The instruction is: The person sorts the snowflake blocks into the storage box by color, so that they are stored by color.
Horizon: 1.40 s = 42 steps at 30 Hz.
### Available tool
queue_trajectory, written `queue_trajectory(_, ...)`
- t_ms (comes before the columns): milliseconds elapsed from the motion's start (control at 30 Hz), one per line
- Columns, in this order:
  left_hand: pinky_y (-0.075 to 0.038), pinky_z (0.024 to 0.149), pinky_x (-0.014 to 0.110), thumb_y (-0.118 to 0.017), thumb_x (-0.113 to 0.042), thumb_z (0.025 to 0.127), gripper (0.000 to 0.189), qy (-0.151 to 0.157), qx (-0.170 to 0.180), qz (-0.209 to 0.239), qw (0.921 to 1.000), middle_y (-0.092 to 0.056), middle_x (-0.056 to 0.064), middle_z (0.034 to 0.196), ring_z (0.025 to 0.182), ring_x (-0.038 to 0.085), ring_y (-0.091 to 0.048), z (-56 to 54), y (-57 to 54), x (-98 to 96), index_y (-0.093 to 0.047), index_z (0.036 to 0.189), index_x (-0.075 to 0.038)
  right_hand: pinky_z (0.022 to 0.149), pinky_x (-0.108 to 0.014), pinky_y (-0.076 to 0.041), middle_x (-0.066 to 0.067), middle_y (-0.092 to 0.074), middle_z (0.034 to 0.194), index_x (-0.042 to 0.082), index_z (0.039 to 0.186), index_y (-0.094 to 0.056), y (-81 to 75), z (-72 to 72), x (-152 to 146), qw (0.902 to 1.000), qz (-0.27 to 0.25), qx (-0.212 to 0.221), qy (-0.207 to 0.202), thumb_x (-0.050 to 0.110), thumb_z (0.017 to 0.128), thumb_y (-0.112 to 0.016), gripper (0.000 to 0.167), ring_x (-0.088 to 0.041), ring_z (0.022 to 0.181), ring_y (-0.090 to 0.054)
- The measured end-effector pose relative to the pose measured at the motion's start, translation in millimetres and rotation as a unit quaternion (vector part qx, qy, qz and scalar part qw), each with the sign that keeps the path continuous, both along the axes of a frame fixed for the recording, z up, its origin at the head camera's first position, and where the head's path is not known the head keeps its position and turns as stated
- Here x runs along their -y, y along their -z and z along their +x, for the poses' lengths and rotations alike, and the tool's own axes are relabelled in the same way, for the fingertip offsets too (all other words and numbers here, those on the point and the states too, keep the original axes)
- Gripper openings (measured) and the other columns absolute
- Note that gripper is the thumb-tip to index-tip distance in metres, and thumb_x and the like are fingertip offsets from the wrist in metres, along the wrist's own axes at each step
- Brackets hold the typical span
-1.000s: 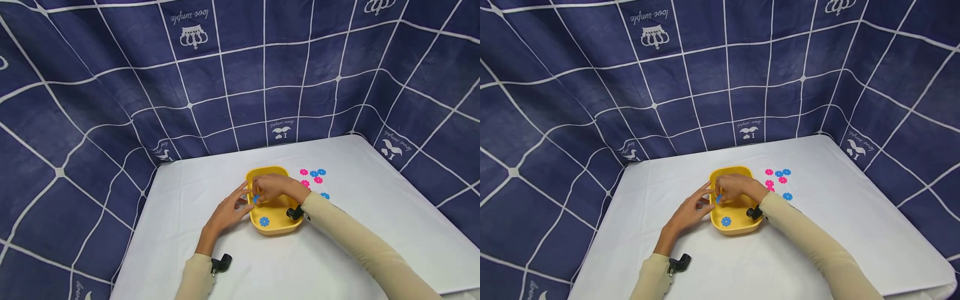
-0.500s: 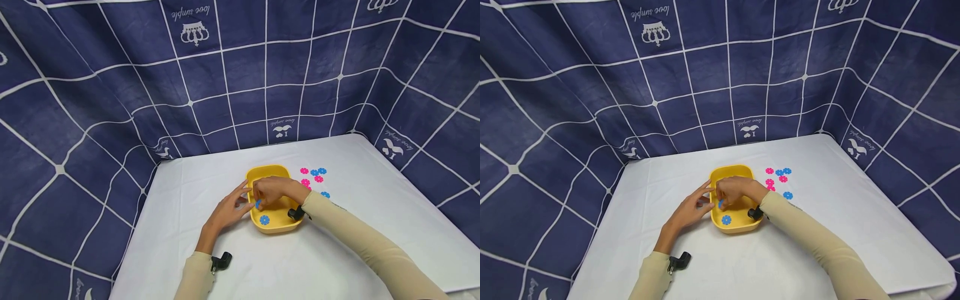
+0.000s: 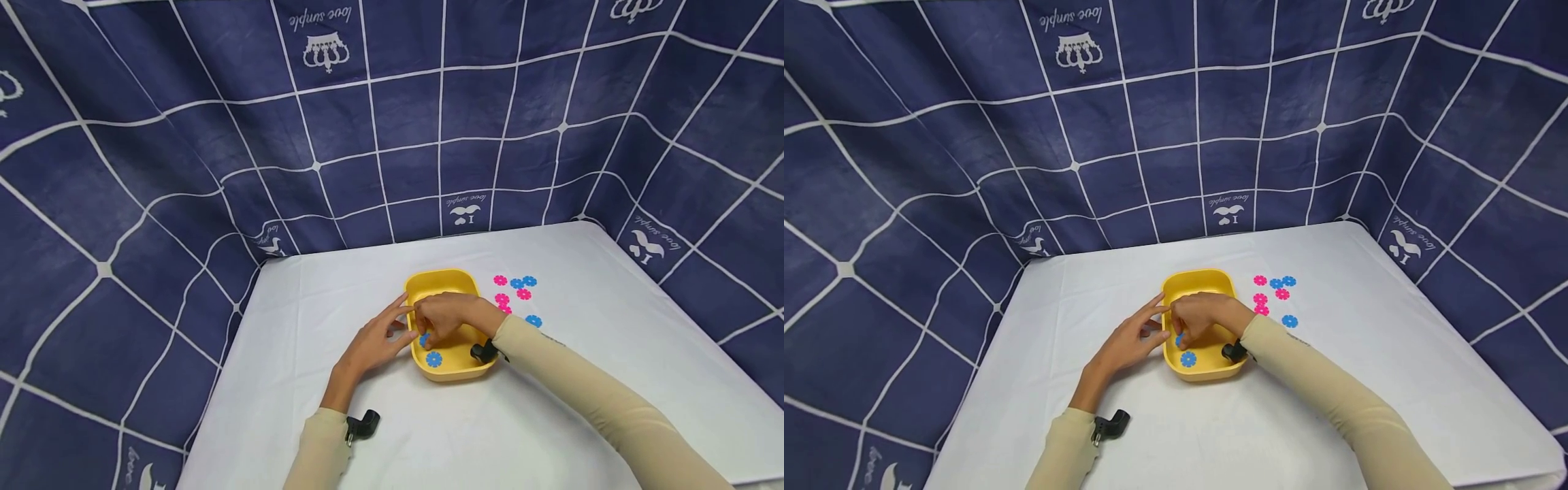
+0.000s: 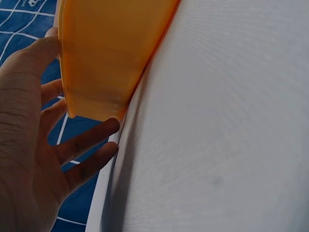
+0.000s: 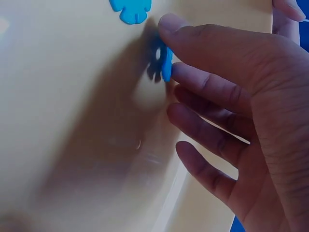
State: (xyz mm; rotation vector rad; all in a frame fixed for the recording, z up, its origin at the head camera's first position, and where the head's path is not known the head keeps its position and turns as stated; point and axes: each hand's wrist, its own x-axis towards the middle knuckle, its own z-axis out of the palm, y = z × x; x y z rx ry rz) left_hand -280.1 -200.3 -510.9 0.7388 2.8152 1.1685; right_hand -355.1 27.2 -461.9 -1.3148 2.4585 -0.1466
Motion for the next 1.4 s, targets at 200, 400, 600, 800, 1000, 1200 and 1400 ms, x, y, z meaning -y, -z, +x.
queue_trajectory(200,-0.059,0.099,0.037,-0.068,-0.059,0.102,0.061,-0.002,-0.005,-0.007,1.0000,-0.027,-0.020,0.176,0.119,0.009,-0.071,-1.5,-3.4,-0.2,-0.055,0.157,-0.036,0.079,-0.026,-0.057,0.013,-0.065,0.104,0.023,0.100,-0.078,-0.4,-1.9,-1.5,0.9999,-0.003,-0.008,-0.010,0.044,0.087,-0.090,0.027,-0.006,0.085,-0.062)
queue_trajectory(400,-0.059,0.099,0.039,-0.069,-0.057,0.102,0.060,-0.002,-0.005,-0.004,1.0000,-0.028,-0.020,0.175,0.119,0.010,-0.071,-3.3,-5.7,-0.8,-0.056,0.156,-0.035,0.078,-0.026,-0.055,0.012,-0.063,0.104,0.024,0.101,-0.079,-1.3,-3.1,-2.1,0.9998,-0.008,-0.005,-0.017,0.037,0.086,-0.091,0.022,-0.006,0.086,-0.060)
queue_trajectory(600,-0.059,0.099,0.038,-0.072,-0.050,0.102,0.058,-0.004,-0.008,-0.004,1.0000,-0.028,-0.021,0.175,0.118,0.008,-0.070,-4.0,-4.5,-1.2,-0.056,0.156,-0.035,0.076,-0.025,-0.052,0.010,-0.061,0.102,0.025,0.101,-0.079,-2.9,-3.2,-2.2,0.9998,-0.007,0.002,-0.020,0.032,0.085,-0.092,0.022,-0.007,0.084,-0.057)
queue_trajectory(800,-0.059,0.099,0.039,-0.073,-0.048,0.102,0.057,-0.006,-0.009,0.001,0.9999,-0.027,-0.021,0.175,0.117,0.007,-0.070,-3.3,-4.4,-1.1,-0.055,0.156,-0.040,0.077,-0.025,-0.052,0.010,-0.062,0.101,0.024,0.103,-0.080,-3.3,-3.8,-1.1,0.9997,-0.008,0.007,-0.020,0.032,0.085,-0.093,0.023,-0.008,0.084,-0.057)
queue_trajectory(1000,-0.059,0.100,0.038,-0.071,-0.052,0.102,0.058,-0.006,-0.006,-0.004,1.0000,-0.026,-0.022,0.175,0.119,0.009,-0.070,-2.5,-3.4,-1.4,-0.055,0.156,-0.036,0.079,-0.025,-0.052,0.011,-0.063,0.102,0.024,0.103,-0.081,-1.4,-3.2,-2.9,0.9998,-0.015,0.010,-0.013,0.035,0.084,-0.094,0.025,-0.007,0.086,-0.057)
queue_trajectory(1200,-0.059,0.100,0.040,-0.070,-0.054,0.102,0.058,-0.009,0.002,0.000,1.0000,-0.026,-0.024,0.175,0.120,0.010,-0.070,-0.7,-0.5,-1.8,-0.056,0.155,-0.034,0.079,-0.026,-0.053,0.009,-0.066,0.100,0.023,0.103,-0.081,0.2,-1.5,-7.1,0.9992,-0.030,0.026,0.007,0.036,0.086,-0.093,0.025,-0.008,0.085,-0.059)
queue_trajectory(1400,-0.059,0.100,0.039,-0.068,-0.060,0.101,0.061,-0.012,0.003,-0.004,0.9999,-0.026,-0.025,0.174,0.119,0.007,-0.070,0.5,2.3,-1.7,-0.056,0.155,-0.034,0.081,-0.026,-0.054,0.009,-0.068,0.098,0.024,0.101,-0.080,2.8,-1.6,-10.1,0.9970,-0.061,0.044,0.019,0.031,0.086,-0.093,0.020,-0.008,0.085,-0.059)
